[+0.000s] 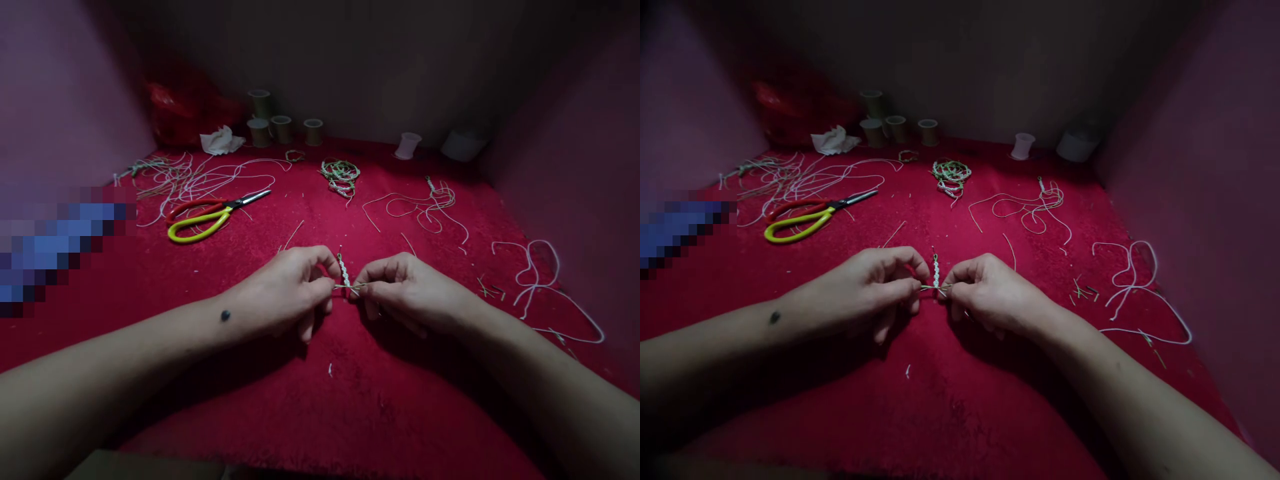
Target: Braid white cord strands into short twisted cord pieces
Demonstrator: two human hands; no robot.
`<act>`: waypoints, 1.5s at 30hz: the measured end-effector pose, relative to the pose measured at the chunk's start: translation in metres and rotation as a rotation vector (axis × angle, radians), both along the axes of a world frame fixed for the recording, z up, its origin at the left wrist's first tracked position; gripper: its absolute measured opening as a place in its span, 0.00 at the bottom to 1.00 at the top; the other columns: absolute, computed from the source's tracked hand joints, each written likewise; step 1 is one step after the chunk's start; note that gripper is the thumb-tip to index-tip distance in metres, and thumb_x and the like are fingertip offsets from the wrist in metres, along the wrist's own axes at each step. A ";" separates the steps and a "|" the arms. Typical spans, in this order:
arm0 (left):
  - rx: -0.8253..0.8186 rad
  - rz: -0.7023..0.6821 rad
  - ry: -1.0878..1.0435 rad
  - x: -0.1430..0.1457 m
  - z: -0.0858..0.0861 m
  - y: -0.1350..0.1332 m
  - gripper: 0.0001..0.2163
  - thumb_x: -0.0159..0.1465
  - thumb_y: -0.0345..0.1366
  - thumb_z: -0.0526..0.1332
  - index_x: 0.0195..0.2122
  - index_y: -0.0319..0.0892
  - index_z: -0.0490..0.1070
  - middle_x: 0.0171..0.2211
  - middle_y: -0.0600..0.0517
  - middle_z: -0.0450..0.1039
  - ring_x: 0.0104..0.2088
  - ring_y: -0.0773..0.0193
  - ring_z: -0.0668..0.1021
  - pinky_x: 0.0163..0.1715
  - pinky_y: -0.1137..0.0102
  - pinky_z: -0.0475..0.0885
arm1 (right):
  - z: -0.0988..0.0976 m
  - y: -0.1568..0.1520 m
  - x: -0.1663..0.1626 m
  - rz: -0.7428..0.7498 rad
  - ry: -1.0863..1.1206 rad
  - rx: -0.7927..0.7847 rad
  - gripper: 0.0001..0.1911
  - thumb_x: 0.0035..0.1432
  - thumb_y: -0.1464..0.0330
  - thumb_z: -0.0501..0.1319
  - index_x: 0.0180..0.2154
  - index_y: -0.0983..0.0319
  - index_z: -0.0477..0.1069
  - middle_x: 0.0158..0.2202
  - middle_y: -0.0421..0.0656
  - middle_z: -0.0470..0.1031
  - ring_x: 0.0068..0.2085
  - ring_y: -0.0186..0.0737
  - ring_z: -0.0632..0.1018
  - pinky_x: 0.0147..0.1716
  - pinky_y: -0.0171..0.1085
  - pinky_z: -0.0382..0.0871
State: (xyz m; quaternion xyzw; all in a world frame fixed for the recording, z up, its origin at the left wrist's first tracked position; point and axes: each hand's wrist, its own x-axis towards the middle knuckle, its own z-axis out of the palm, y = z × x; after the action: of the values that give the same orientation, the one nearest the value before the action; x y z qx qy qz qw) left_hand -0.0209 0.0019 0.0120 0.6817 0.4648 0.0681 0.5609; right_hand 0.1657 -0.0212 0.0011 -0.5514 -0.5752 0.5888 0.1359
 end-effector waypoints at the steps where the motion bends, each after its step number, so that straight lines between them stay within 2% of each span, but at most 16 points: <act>1: 0.134 -0.014 0.031 -0.001 0.000 0.000 0.06 0.60 0.31 0.50 0.37 0.43 0.63 0.20 0.57 0.67 0.13 0.71 0.69 0.11 0.79 0.59 | 0.001 0.000 0.000 -0.001 -0.004 0.006 0.08 0.54 0.69 0.54 0.32 0.64 0.70 0.21 0.35 0.70 0.09 0.21 0.58 0.06 0.24 0.50; 3: 0.452 -0.039 0.092 -0.004 -0.001 -0.001 0.06 0.60 0.31 0.51 0.34 0.41 0.67 0.18 0.57 0.66 0.17 0.72 0.70 0.17 0.78 0.62 | 0.003 0.000 0.001 0.006 -0.015 0.017 0.09 0.54 0.69 0.54 0.33 0.64 0.71 0.21 0.34 0.70 0.10 0.21 0.57 0.06 0.25 0.49; 5: 0.736 -0.069 0.110 -0.005 -0.003 -0.004 0.05 0.59 0.30 0.53 0.33 0.40 0.69 0.24 0.54 0.68 0.24 0.70 0.71 0.24 0.76 0.63 | 0.006 0.000 0.001 0.019 -0.025 0.029 0.09 0.54 0.68 0.54 0.31 0.64 0.71 0.20 0.34 0.68 0.10 0.21 0.57 0.06 0.24 0.49; 6: 0.836 -0.090 0.099 -0.004 -0.003 -0.006 0.05 0.59 0.29 0.54 0.34 0.40 0.69 0.27 0.52 0.70 0.27 0.69 0.71 0.27 0.75 0.64 | 0.007 -0.001 0.001 0.029 -0.027 0.034 0.10 0.55 0.67 0.54 0.29 0.64 0.71 0.19 0.34 0.67 0.10 0.21 0.57 0.06 0.24 0.49; 8: 0.929 -0.144 0.067 -0.003 -0.005 -0.011 0.06 0.60 0.28 0.54 0.35 0.39 0.69 0.32 0.50 0.70 0.32 0.68 0.71 0.32 0.74 0.64 | 0.009 -0.001 0.002 0.054 -0.016 0.044 0.13 0.56 0.65 0.53 0.25 0.65 0.69 0.16 0.34 0.64 0.10 0.21 0.56 0.07 0.24 0.48; 10: 0.934 -0.169 0.057 -0.002 -0.007 -0.014 0.06 0.60 0.28 0.54 0.35 0.38 0.68 0.34 0.49 0.69 0.33 0.68 0.71 0.34 0.74 0.64 | 0.010 -0.001 0.003 0.075 0.000 0.053 0.14 0.57 0.63 0.53 0.25 0.65 0.68 0.16 0.34 0.64 0.10 0.22 0.56 0.07 0.24 0.47; 15: 0.896 -0.177 0.068 0.003 -0.015 -0.013 0.05 0.61 0.29 0.53 0.34 0.39 0.67 0.32 0.51 0.69 0.32 0.68 0.70 0.33 0.74 0.64 | 0.006 -0.001 0.006 0.100 -0.013 0.054 0.14 0.58 0.61 0.53 0.33 0.65 0.71 0.22 0.38 0.71 0.11 0.21 0.56 0.07 0.25 0.48; 23: 0.900 -0.145 0.070 0.004 -0.027 -0.010 0.04 0.58 0.26 0.55 0.35 0.39 0.66 0.29 0.52 0.70 0.29 0.69 0.71 0.30 0.74 0.65 | 0.005 0.001 0.010 0.154 -0.034 0.031 0.14 0.57 0.60 0.54 0.27 0.63 0.68 0.19 0.37 0.70 0.11 0.23 0.57 0.07 0.26 0.48; 30: 0.859 -0.138 0.090 0.004 -0.027 -0.008 0.04 0.58 0.26 0.55 0.34 0.39 0.66 0.28 0.53 0.70 0.27 0.69 0.70 0.27 0.74 0.64 | 0.004 0.002 0.014 0.186 -0.027 -0.014 0.15 0.55 0.58 0.56 0.27 0.63 0.69 0.18 0.37 0.71 0.11 0.23 0.57 0.07 0.26 0.47; 38: 0.813 -0.140 0.097 0.005 -0.027 -0.007 0.02 0.58 0.28 0.55 0.32 0.39 0.67 0.27 0.54 0.70 0.27 0.69 0.70 0.28 0.74 0.64 | 0.004 0.004 0.014 0.186 -0.009 -0.051 0.13 0.56 0.60 0.56 0.27 0.63 0.68 0.17 0.36 0.70 0.10 0.23 0.56 0.06 0.26 0.46; 42: 0.922 -0.136 0.070 0.004 -0.028 -0.010 0.03 0.59 0.28 0.56 0.34 0.39 0.66 0.27 0.54 0.68 0.27 0.70 0.69 0.27 0.75 0.64 | 0.004 0.003 0.014 0.189 0.002 -0.049 0.11 0.56 0.62 0.56 0.27 0.63 0.67 0.17 0.36 0.69 0.09 0.22 0.56 0.06 0.25 0.46; 45: 1.052 -0.199 0.068 0.004 -0.031 -0.015 0.04 0.62 0.30 0.54 0.37 0.39 0.66 0.30 0.52 0.67 0.28 0.70 0.69 0.28 0.74 0.66 | 0.003 0.003 0.015 0.191 0.008 -0.029 0.09 0.55 0.65 0.56 0.26 0.62 0.66 0.17 0.35 0.69 0.09 0.22 0.56 0.06 0.25 0.47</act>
State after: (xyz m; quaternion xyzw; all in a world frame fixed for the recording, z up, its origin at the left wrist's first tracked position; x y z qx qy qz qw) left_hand -0.0174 -0.0134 -0.0195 0.9133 0.3190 0.2162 0.1319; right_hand 0.1804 -0.0184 0.0042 -0.4936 -0.6159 0.6096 0.0732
